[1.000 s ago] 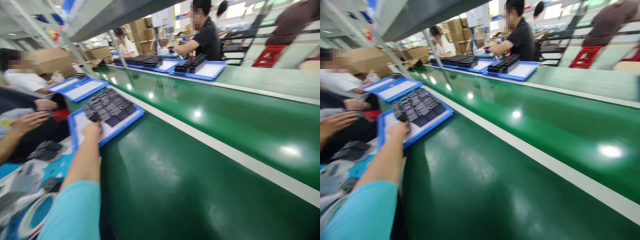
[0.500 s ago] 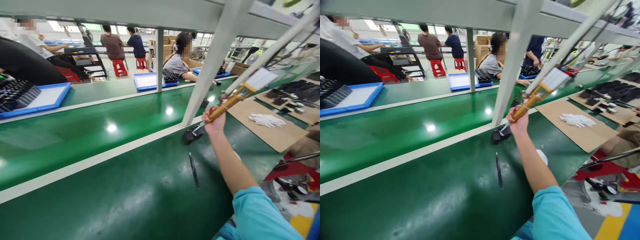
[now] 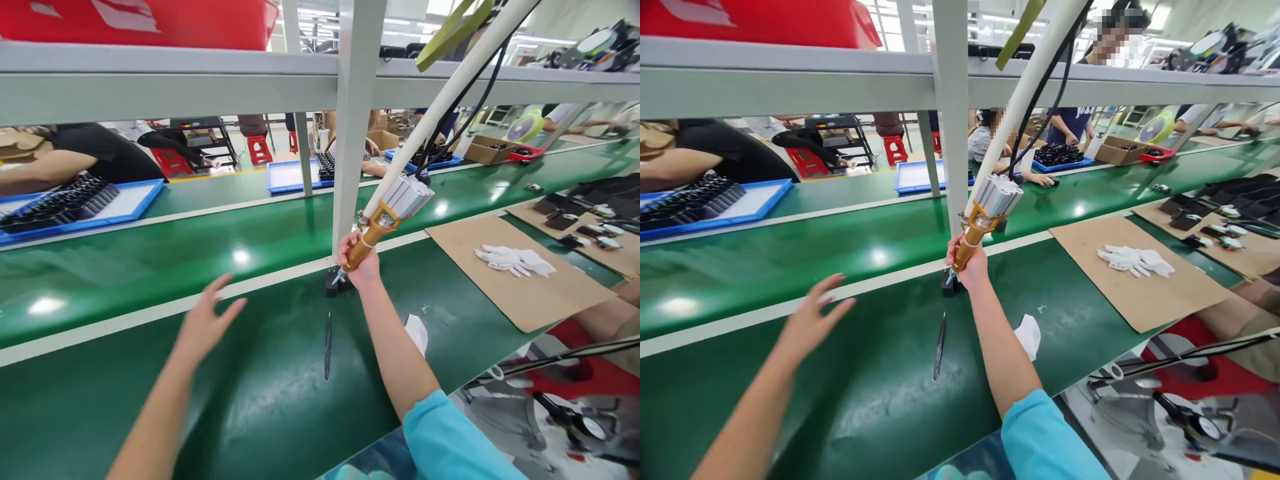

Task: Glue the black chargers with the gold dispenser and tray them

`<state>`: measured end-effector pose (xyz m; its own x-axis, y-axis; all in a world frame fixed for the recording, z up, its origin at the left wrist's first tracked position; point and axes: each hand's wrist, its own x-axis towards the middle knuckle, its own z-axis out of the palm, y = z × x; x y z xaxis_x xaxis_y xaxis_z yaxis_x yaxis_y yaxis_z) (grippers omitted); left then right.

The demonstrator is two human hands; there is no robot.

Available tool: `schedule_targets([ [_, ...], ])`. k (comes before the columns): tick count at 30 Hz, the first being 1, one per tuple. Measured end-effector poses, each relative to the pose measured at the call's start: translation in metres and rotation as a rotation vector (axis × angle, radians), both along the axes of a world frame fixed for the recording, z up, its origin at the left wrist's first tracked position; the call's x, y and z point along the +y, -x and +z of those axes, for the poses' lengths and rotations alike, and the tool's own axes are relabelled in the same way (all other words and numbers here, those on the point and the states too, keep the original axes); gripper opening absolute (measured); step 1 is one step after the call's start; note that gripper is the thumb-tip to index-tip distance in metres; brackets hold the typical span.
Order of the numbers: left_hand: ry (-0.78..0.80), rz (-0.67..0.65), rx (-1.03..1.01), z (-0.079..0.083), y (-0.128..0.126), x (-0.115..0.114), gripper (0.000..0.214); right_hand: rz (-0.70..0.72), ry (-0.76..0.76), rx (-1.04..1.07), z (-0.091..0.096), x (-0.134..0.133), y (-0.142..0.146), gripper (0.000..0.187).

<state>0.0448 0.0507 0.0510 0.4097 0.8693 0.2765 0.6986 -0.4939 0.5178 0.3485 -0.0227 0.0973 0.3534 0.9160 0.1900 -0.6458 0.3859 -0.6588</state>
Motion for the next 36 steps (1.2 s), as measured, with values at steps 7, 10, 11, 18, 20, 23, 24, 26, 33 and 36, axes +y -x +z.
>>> schedule_targets([
  [7, 0.046, -0.551, 0.021, -0.029, -0.148, -0.026, 0.079, 0.013, 0.069, -0.015, 0.001, -0.022, 0.0, 0.02],
  [10, -0.115, -0.518, 0.043, -0.034, -0.165, -0.035, 0.069, -0.031, 0.095, -0.036, -0.002, -0.04, -0.011, 0.021],
  [11, -0.171, -0.497, 0.046, -0.036, -0.166, -0.038, 0.064, -0.047, 0.103, -0.04, -0.003, -0.046, -0.016, 0.022],
  [18, -0.293, -0.408, 0.033, -0.043, -0.176, -0.046, 0.043, -0.112, 0.126, -0.024, -0.01, -0.066, -0.034, 0.019],
  [20, -0.294, -0.442, -0.051, -0.041, -0.177, -0.048, 0.031, -0.116, 0.138, -0.016, -0.011, -0.067, -0.033, 0.017],
  [23, -0.247, -0.53, -0.173, -0.033, -0.174, -0.052, 0.016, -0.131, 0.161, -0.005, -0.012, -0.067, -0.032, 0.018],
  [24, -0.219, -0.531, -0.2, -0.031, -0.171, -0.053, 0.013, -0.135, 0.165, -0.004, -0.012, -0.068, -0.032, 0.018],
  [26, -0.166, -0.471, -0.241, -0.027, -0.167, -0.053, 0.011, -0.142, 0.164, -0.004, -0.013, -0.068, -0.032, 0.019],
  [33, 0.03, -0.177, -0.255, -0.025, -0.166, -0.018, 0.017, -0.185, 0.175, -0.039, -0.014, -0.07, -0.032, 0.016],
  [36, 0.136, -0.024, -0.202, -0.025, -0.172, 0.011, 0.03, -0.212, 0.186, -0.024, -0.012, -0.071, -0.03, 0.015],
])
